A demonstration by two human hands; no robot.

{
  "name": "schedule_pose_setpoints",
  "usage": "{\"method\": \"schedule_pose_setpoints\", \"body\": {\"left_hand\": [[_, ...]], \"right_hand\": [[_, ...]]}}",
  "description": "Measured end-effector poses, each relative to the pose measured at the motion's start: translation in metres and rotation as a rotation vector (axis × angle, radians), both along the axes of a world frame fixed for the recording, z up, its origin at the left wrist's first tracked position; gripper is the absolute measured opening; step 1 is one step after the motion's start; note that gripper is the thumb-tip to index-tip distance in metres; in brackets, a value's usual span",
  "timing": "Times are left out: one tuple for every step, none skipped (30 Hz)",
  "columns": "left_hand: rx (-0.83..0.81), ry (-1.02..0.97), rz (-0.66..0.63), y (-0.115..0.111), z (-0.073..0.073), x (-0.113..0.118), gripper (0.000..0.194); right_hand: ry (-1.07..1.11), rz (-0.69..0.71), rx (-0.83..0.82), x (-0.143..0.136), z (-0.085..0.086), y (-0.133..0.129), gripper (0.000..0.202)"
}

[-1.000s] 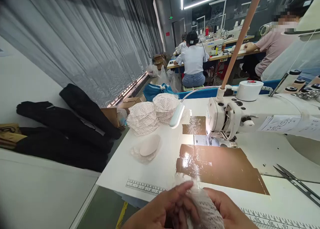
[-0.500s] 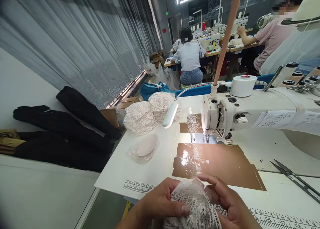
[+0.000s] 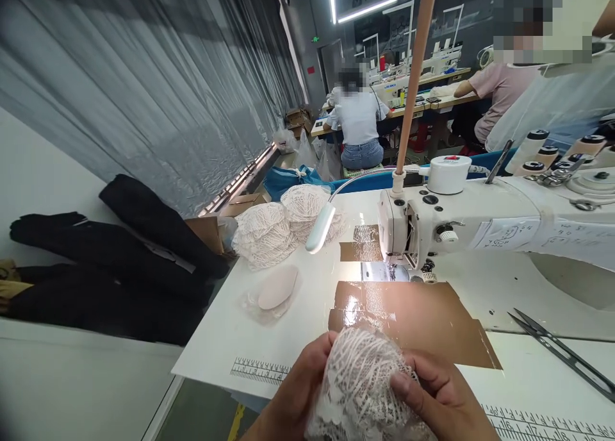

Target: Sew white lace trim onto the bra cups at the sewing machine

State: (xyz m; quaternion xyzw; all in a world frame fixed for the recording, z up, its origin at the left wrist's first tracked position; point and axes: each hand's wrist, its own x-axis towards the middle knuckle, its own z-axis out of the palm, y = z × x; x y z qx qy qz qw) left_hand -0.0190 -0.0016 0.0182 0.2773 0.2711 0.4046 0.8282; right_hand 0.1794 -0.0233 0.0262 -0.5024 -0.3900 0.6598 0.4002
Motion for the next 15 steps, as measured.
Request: {"method": "schedule_pose_setpoints", "body": {"left_hand": [[-0.045,-0.089,0.037,-0.002,-0.004,0.002,0.064],[-0.08,-0.172,0.034,-0.005,-0.007,0.004,0.075],[-0.102,-0.237,0.003,-0.007,-0.009,0.008,0.084],[-0.116,-0.274,-0.038,-0.009,-0.01,0.013,0.089],[-0.127,-0.283,-0.067,-0.01,-0.009,0.019,0.088],[-0.133,-0.277,-0.069,-0.01,-0.008,0.026,0.082],[-0.138,-0.26,-0.046,-0.01,-0.006,0.033,0.072],[-0.148,-0.235,-0.008,-0.008,-0.005,0.04,0.062],[-0.166,-0.205,0.034,-0.006,-0.005,0.046,0.053],[-0.186,-0.168,0.077,-0.005,-0.006,0.05,0.047],[-0.196,-0.124,0.116,-0.004,-0.008,0.052,0.042],[-0.193,-0.071,0.14,-0.004,-0.01,0.05,0.035],[-0.168,-0.013,0.139,-0.005,-0.014,0.045,0.024],[-0.119,0.04,0.1,-0.007,-0.016,0.036,0.016],[-0.062,0.089,0.024,-0.009,-0.018,0.025,0.021]], "right_hand": [[0.01,-0.048,-0.009,0.0,-0.002,0.0,0.04],[0.008,-0.08,0.008,0.0,-0.004,0.001,0.04],[-0.009,-0.096,0.05,0.0,-0.005,0.002,0.038],[-0.041,-0.098,0.105,-0.002,-0.006,0.004,0.037],[-0.081,-0.088,0.162,-0.004,-0.007,0.005,0.035],[-0.121,-0.073,0.213,-0.007,-0.008,0.007,0.033],[-0.149,-0.057,0.25,-0.011,-0.01,0.008,0.032],[-0.157,-0.04,0.267,-0.014,-0.011,0.01,0.032],[-0.141,-0.028,0.264,-0.016,-0.014,0.011,0.033],[-0.1,-0.028,0.241,-0.017,-0.016,0.013,0.033],[-0.042,-0.051,0.202,-0.016,-0.019,0.014,0.033],[0.025,-0.092,0.154,-0.015,-0.021,0.016,0.032],[0.088,-0.14,0.107,-0.012,-0.023,0.017,0.032],[0.138,-0.185,0.07,-0.009,-0.024,0.019,0.031],[0.168,-0.22,0.044,-0.005,-0.025,0.02,0.031]]}}
